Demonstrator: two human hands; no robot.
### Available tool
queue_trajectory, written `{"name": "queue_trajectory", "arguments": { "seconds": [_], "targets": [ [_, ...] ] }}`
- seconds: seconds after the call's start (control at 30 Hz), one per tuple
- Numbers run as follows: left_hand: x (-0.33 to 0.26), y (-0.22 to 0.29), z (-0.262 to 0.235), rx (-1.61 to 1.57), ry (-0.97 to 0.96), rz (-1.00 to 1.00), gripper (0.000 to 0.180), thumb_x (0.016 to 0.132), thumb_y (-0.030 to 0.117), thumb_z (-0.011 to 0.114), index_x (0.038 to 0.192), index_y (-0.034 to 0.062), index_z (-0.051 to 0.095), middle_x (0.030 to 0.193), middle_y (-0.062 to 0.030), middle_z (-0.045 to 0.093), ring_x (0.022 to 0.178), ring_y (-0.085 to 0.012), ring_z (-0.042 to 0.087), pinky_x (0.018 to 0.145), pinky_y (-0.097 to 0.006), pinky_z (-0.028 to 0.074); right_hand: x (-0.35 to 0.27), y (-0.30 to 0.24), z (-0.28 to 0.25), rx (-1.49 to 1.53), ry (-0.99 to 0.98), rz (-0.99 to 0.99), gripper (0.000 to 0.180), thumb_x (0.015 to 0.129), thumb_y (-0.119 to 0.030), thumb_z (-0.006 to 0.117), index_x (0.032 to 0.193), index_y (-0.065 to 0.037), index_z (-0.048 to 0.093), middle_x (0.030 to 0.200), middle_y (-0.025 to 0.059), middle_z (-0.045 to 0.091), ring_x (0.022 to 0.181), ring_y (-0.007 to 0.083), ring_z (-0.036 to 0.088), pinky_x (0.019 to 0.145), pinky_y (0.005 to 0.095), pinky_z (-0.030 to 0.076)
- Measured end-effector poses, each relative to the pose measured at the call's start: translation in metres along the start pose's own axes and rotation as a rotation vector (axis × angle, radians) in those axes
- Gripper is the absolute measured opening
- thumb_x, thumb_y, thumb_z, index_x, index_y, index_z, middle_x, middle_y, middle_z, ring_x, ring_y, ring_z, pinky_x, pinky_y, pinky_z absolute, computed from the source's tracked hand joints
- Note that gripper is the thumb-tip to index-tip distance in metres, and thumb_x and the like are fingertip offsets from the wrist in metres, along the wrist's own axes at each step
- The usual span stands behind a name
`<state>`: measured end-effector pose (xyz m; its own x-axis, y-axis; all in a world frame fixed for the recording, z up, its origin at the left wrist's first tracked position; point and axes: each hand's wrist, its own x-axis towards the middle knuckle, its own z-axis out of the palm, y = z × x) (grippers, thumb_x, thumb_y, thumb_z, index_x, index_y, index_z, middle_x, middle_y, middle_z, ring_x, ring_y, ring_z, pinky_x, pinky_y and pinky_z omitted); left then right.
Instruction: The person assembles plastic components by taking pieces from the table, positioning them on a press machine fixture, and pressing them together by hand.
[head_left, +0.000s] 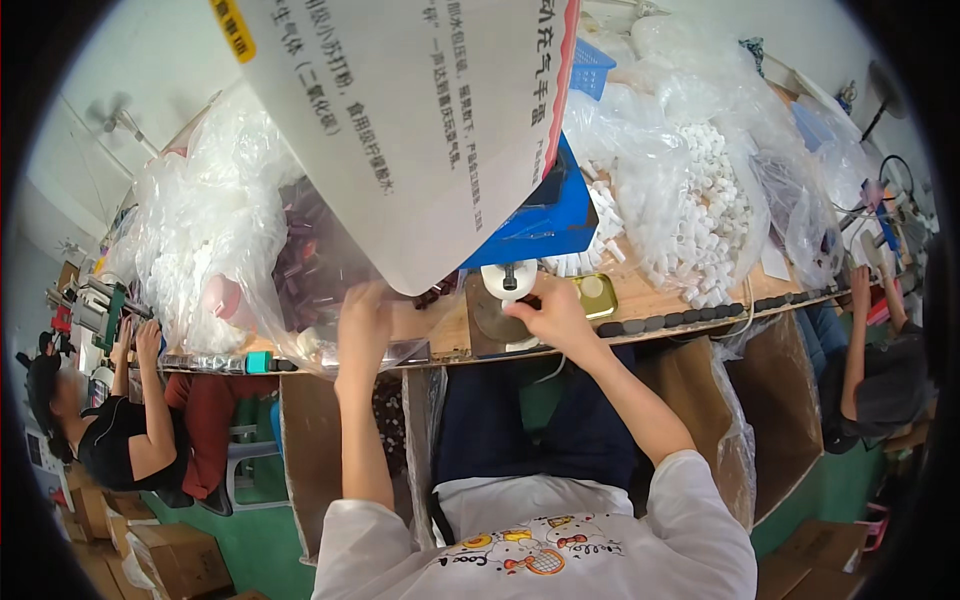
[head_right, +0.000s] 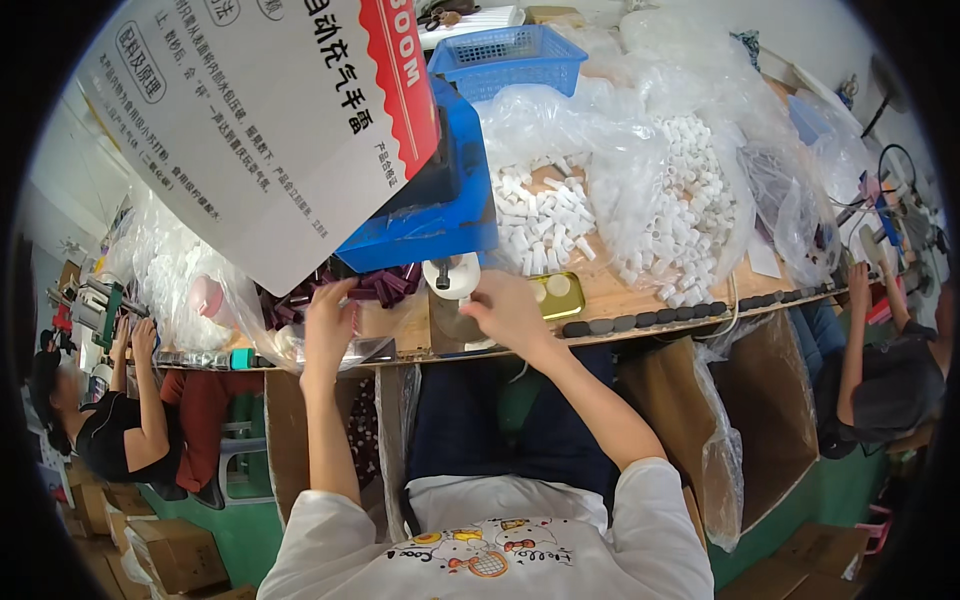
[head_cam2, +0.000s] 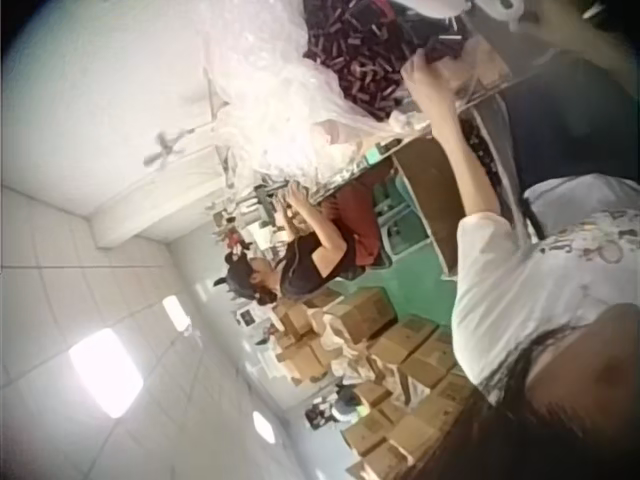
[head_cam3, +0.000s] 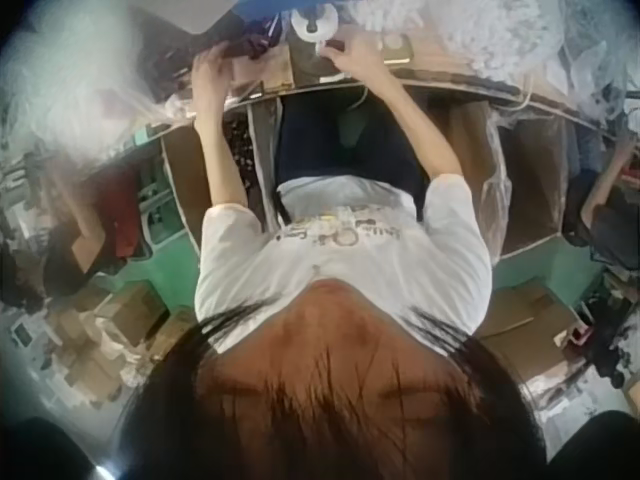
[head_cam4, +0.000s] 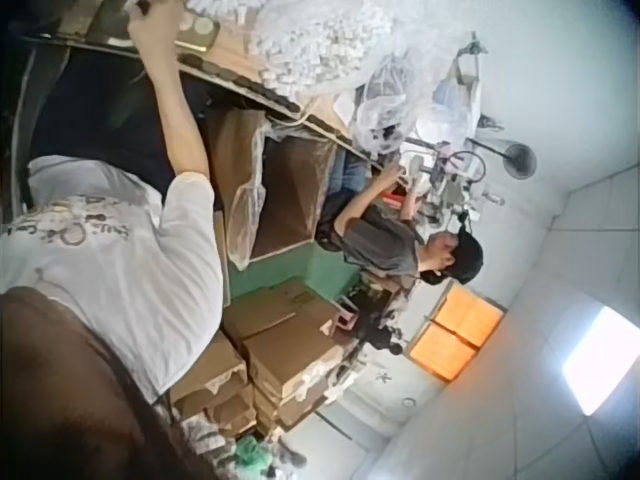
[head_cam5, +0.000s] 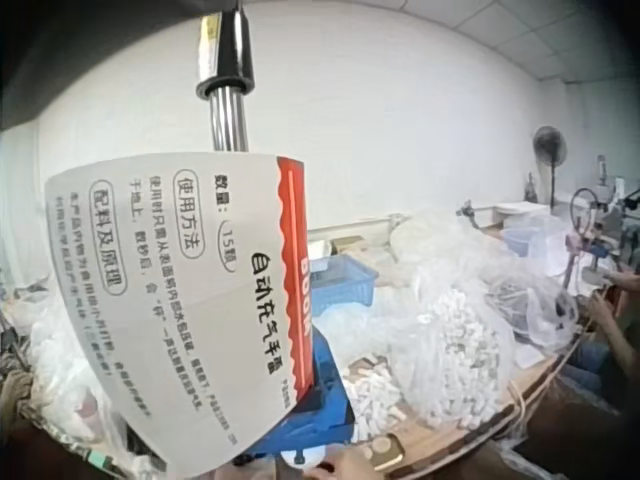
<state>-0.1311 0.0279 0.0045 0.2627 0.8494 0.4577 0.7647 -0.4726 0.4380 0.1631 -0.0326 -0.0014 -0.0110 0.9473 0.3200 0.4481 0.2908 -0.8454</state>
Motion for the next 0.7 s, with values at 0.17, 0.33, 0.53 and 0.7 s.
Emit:
{"name": "queue_trajectory", "arguments": {
  "seconds": [0.17,0.33,0.53,0.7],
  "targets": [
    [0.017,-0.011,0.027,0.184,-0.055,0.168,0.049,0.067,-0.002,0.07,0.116,-0.0011,0.07,0.099,-0.0213,0.067,0.097,-0.0402,0.062,0.085,-0.046,0.051,-0.003,-0.011,-0.002,-0.303,-0.017,-0.138,0.022,0.076,0.0,0.066,0.098,-0.002,0.067,0.088,0.0188,0.067,0.087,0.0398,0.065,0.073,0.0493,0.05],
    [0.011,-0.001,0.026,-0.204,0.018,-0.093,0.037,0.076,-0.006,0.072,0.112,-0.0031,0.07,0.1,-0.0161,0.07,0.098,-0.0275,0.068,0.085,-0.037,0.054,-0.001,-0.009,0.001,-0.388,0.053,-0.196,0.013,0.073,-0.003,0.07,0.086,0.0,0.068,0.079,0.0192,0.066,0.079,0.0402,0.064,0.07,0.049,0.051],
    [-0.004,0.095,0.031,-0.814,0.025,-0.113,0.03,0.076,-0.001,0.082,0.104,-0.0025,0.071,0.099,-0.0088,0.073,0.099,-0.0172,0.068,0.086,-0.03,0.053,0.004,0.008,-0.004,-0.157,-0.04,-0.057,0.011,0.077,-0.007,0.07,0.086,-0.002,0.074,0.082,0.0178,0.07,0.082,0.0331,0.068,0.073,0.0415,0.054],
    [-0.017,0.11,0.035,-0.742,0.022,0.006,0.032,0.071,-0.003,0.085,0.1,0.0002,0.071,0.097,-0.0094,0.076,0.092,-0.0201,0.072,0.085,-0.032,0.056,-0.016,0.081,-0.113,-0.327,0.646,0.299,0.016,0.086,-0.013,0.074,0.099,-0.004,0.071,0.09,0.0121,0.07,0.083,0.0244,0.068,0.073,0.0366,0.053]
  ]
}}
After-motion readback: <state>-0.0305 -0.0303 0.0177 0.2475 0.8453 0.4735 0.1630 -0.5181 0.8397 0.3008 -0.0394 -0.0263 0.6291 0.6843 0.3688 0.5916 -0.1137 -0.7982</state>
